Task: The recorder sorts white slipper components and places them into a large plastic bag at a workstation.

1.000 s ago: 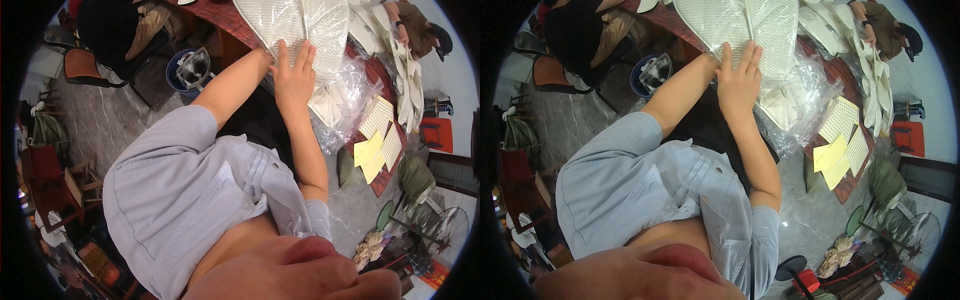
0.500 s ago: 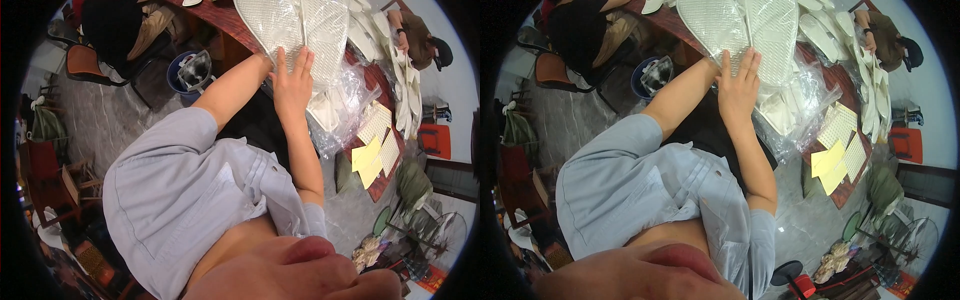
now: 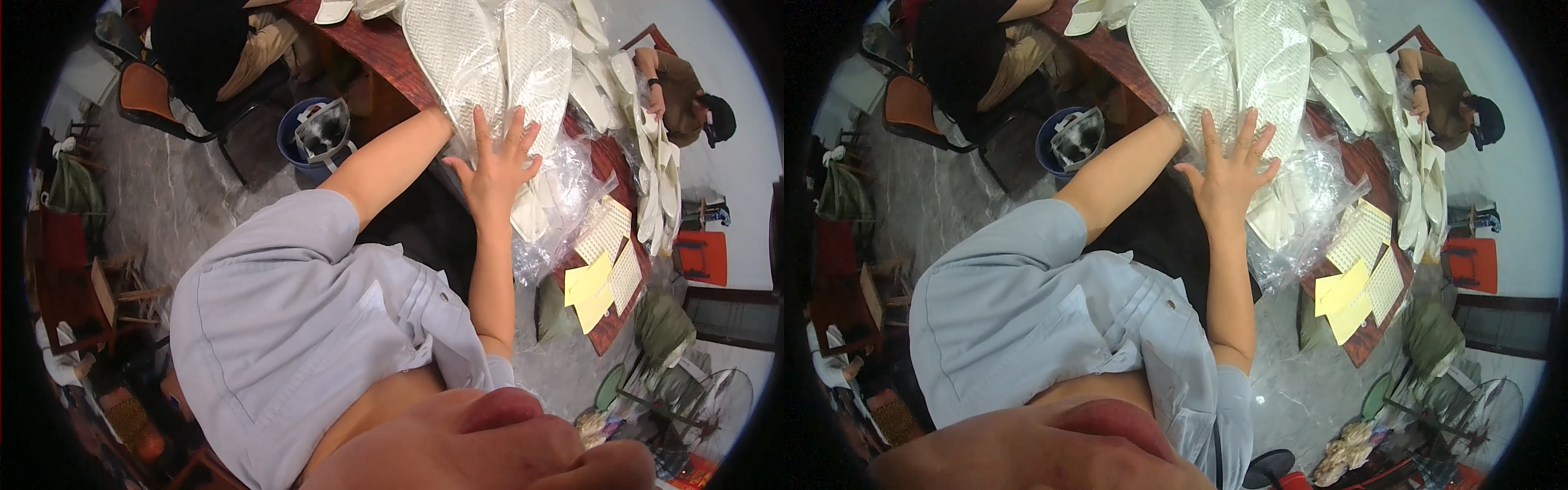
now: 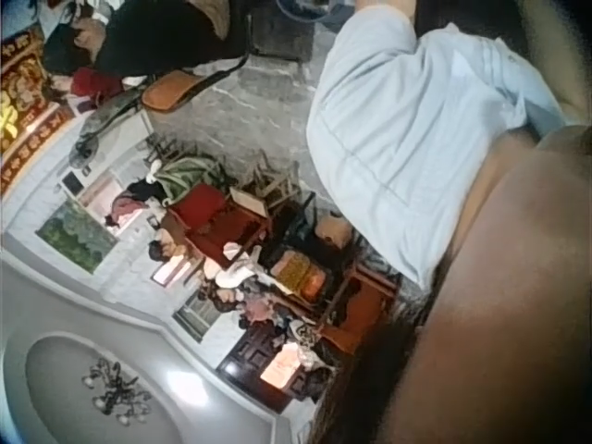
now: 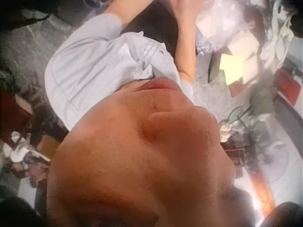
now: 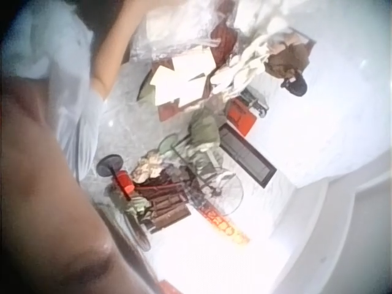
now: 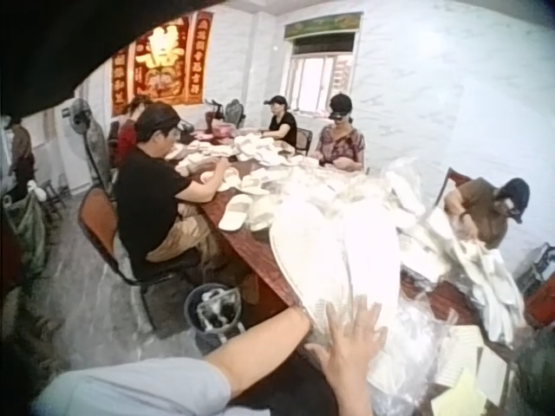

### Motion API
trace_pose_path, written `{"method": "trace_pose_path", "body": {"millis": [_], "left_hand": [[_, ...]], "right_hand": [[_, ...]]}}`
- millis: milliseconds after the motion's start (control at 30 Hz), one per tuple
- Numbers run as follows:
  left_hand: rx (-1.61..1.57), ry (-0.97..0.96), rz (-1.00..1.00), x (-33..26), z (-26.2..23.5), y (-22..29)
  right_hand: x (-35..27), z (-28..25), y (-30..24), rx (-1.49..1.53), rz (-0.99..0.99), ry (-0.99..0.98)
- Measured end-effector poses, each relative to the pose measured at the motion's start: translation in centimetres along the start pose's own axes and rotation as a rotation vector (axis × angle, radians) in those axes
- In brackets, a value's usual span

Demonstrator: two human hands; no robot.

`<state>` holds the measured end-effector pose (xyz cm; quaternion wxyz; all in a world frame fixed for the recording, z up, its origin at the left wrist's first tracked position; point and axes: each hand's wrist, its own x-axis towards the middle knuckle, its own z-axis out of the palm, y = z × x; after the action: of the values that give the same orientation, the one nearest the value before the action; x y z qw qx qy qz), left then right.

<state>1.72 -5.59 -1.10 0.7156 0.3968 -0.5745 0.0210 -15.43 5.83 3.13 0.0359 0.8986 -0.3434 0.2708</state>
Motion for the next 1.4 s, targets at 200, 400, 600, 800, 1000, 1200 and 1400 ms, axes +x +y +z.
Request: {"method": "trace_pose_path", "body": {"millis": [200, 400, 600, 800, 1000, 1200, 1400], "left_hand": [[-0.028, -0.02, 0.004, 1.9, 1.3, 0.6], [-1.035, -0.225, -0.835, 3.2, 1.4, 8.4], [-0.715, -0.284, -0.824, 3.8, -1.7, 8.6], [-0.582, -0.274, -0.902, 2.4, -1.4, 7.9], [-0.57, -0.317, -0.965, 1.4, -1.7, 7.1], [-0.552, -0.384, -0.99, 1.3, -1.4, 7.2], [-0.485, -0.446, -0.946, 0.8, -1.0, 7.5]], "right_hand": [[0.4, 1.5, 2.6, 0.116, 0.016, 0.136], [0.4, 1.1, 7.4, 0.58, 0.16, 0.557], [1.7, -1.7, 10.5, 1.883, 0.505, 0.662], [-0.5, 0.5, 16.2, 2.142, 0.728, 0.681], [-1.8, 0.8, 16.7, 2.123, 0.689, 0.676], [-1.8, -0.5, 16.0, 2.019, 0.668, 0.699], [-1.8, -0.7, 17.5, 2.003, 0.674, 0.693]]}}
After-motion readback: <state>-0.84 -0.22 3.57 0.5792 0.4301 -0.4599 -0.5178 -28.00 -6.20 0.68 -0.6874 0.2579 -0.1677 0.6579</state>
